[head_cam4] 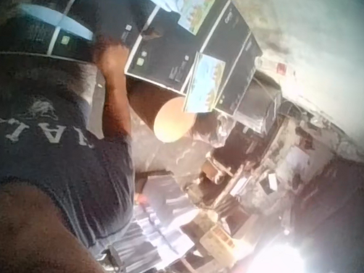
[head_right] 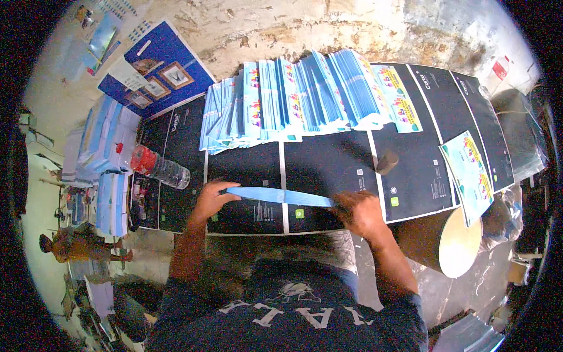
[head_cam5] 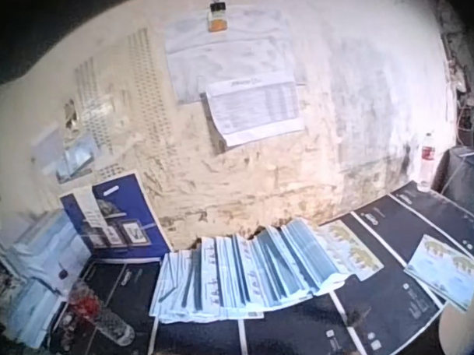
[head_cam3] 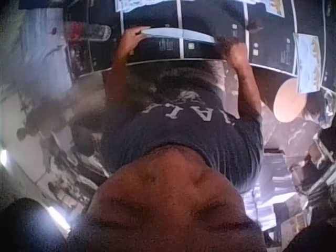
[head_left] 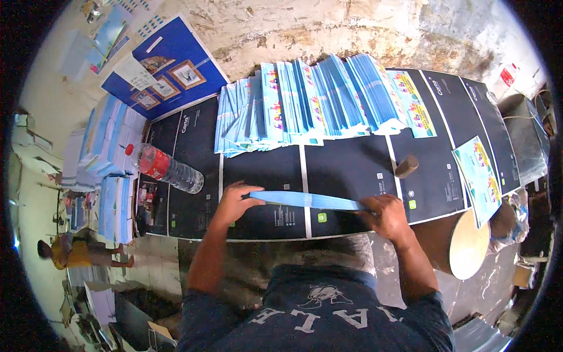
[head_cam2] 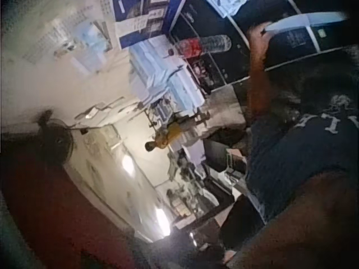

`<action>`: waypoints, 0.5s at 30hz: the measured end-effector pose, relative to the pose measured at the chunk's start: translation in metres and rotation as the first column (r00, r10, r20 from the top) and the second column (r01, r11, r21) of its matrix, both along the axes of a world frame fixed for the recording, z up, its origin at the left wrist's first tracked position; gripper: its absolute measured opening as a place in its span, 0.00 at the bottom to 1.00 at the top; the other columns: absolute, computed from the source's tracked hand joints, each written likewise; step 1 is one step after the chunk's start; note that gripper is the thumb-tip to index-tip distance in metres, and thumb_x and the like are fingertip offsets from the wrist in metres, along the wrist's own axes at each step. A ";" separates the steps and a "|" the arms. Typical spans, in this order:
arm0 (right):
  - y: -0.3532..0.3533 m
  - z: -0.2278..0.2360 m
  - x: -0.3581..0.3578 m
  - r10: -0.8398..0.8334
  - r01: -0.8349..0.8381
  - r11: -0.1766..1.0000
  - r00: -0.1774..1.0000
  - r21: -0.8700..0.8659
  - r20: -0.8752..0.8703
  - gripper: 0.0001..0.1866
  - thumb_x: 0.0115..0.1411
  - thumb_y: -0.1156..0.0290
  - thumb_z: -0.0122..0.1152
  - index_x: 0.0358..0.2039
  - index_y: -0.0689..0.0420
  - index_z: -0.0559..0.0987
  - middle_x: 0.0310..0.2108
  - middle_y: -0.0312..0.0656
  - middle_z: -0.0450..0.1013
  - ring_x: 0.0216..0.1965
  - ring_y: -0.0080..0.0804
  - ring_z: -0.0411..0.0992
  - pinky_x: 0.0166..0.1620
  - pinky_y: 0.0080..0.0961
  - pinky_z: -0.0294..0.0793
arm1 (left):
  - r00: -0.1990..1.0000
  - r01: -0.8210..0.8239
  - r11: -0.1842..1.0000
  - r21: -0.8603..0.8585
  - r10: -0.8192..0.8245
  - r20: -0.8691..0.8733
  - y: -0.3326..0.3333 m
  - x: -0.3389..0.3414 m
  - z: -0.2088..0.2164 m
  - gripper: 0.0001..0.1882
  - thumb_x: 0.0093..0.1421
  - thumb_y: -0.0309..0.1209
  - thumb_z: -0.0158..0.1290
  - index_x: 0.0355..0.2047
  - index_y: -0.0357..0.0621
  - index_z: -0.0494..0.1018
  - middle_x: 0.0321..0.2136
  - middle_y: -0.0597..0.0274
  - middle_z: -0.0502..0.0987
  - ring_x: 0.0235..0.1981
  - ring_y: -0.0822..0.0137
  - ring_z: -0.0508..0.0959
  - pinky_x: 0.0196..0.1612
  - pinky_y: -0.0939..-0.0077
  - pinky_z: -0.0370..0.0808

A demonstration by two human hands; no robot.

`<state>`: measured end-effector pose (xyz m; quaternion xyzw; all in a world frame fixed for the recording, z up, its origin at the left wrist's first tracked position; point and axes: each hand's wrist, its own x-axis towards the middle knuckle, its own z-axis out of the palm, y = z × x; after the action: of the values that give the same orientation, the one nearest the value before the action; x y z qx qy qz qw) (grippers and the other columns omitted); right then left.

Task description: The person folds printed sheets into booklets, presses and creases the folds with a wooden block, and gathers and aligns the folded booklets by hand.

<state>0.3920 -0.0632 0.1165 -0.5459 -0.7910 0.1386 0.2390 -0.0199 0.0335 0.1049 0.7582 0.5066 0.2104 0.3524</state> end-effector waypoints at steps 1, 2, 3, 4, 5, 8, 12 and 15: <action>0.001 0.001 -0.001 0.007 -0.007 1.000 1.000 0.004 -0.003 0.14 0.54 0.60 0.65 0.39 0.52 0.81 0.32 0.45 0.78 0.33 0.49 0.77 0.38 0.42 0.75 | 1.000 -0.007 1.000 0.004 0.007 -0.003 0.000 -0.002 -0.006 0.14 0.50 0.37 0.67 0.37 0.47 0.82 0.37 0.57 0.83 0.43 0.60 0.80 0.65 0.54 0.57; 0.002 0.002 -0.001 -0.005 0.006 1.000 1.000 -0.021 0.018 0.14 0.55 0.60 0.65 0.39 0.52 0.81 0.31 0.45 0.78 0.33 0.49 0.77 0.38 0.42 0.75 | 0.999 -0.049 0.999 0.015 0.049 0.014 0.000 -0.002 -0.013 0.14 0.50 0.36 0.67 0.36 0.46 0.82 0.37 0.57 0.83 0.42 0.60 0.81 0.66 0.53 0.56; 0.003 0.003 -0.003 -0.017 0.018 0.999 0.999 -0.047 0.040 0.14 0.55 0.59 0.65 0.38 0.52 0.81 0.30 0.45 0.78 0.32 0.49 0.77 0.37 0.43 0.75 | 0.995 -0.092 0.996 0.024 0.091 0.032 -0.002 -0.005 -0.018 0.14 0.49 0.35 0.68 0.35 0.46 0.83 0.37 0.57 0.83 0.42 0.59 0.81 0.67 0.52 0.55; 0.003 0.002 -0.002 -0.017 0.019 0.999 0.999 -0.047 0.043 0.14 0.55 0.59 0.65 0.38 0.52 0.81 0.30 0.45 0.78 0.32 0.49 0.77 0.37 0.43 0.75 | 0.996 -0.054 0.992 0.110 0.061 -0.058 -0.004 -0.003 -0.018 0.13 0.50 0.34 0.67 0.36 0.45 0.82 0.37 0.58 0.84 0.42 0.60 0.82 0.66 0.52 0.56; 0.002 0.001 -0.002 -0.019 0.020 0.999 0.999 -0.035 0.038 0.14 0.53 0.62 0.67 0.38 0.53 0.81 0.30 0.45 0.79 0.32 0.49 0.77 0.37 0.42 0.75 | 0.997 -0.055 0.993 0.109 0.061 -0.055 -0.003 -0.003 -0.019 0.13 0.50 0.34 0.67 0.36 0.45 0.82 0.37 0.58 0.84 0.42 0.60 0.82 0.66 0.52 0.56; 0.000 0.002 -0.002 -0.020 0.020 1.000 1.000 -0.020 0.008 0.15 0.51 0.65 0.69 0.39 0.54 0.82 0.30 0.46 0.79 0.33 0.49 0.77 0.37 0.41 0.75 | 0.974 -0.098 0.984 -0.148 0.125 0.188 -0.005 -0.007 -0.024 0.13 0.50 0.32 0.67 0.37 0.44 0.82 0.37 0.59 0.84 0.44 0.64 0.81 0.67 0.52 0.55; -0.002 0.003 -0.003 -0.035 0.037 0.997 0.999 -0.071 0.033 0.15 0.51 0.65 0.70 0.39 0.56 0.82 0.32 0.48 0.79 0.35 0.51 0.77 0.40 0.41 0.76 | 0.953 -0.151 0.985 -0.085 0.168 0.253 -0.010 -0.006 -0.040 0.12 0.50 0.27 0.67 0.37 0.41 0.82 0.40 0.56 0.83 0.44 0.64 0.81 0.67 0.58 0.56; -0.006 -0.013 -0.004 -0.081 0.074 0.996 0.987 -0.057 -0.140 0.18 0.50 0.70 0.72 0.42 0.58 0.80 0.34 0.50 0.79 0.36 0.49 0.78 0.42 0.40 0.77 | 0.953 -0.159 0.970 -0.186 0.200 0.229 -0.014 -0.006 -0.034 0.17 0.51 0.23 0.66 0.43 0.42 0.79 0.46 0.54 0.80 0.48 0.63 0.78 0.68 0.61 0.55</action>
<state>0.3882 -0.0695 0.1039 -0.5709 -0.7463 0.1882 0.2859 -0.0262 0.0191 0.0706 0.6449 0.5418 0.2913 0.4536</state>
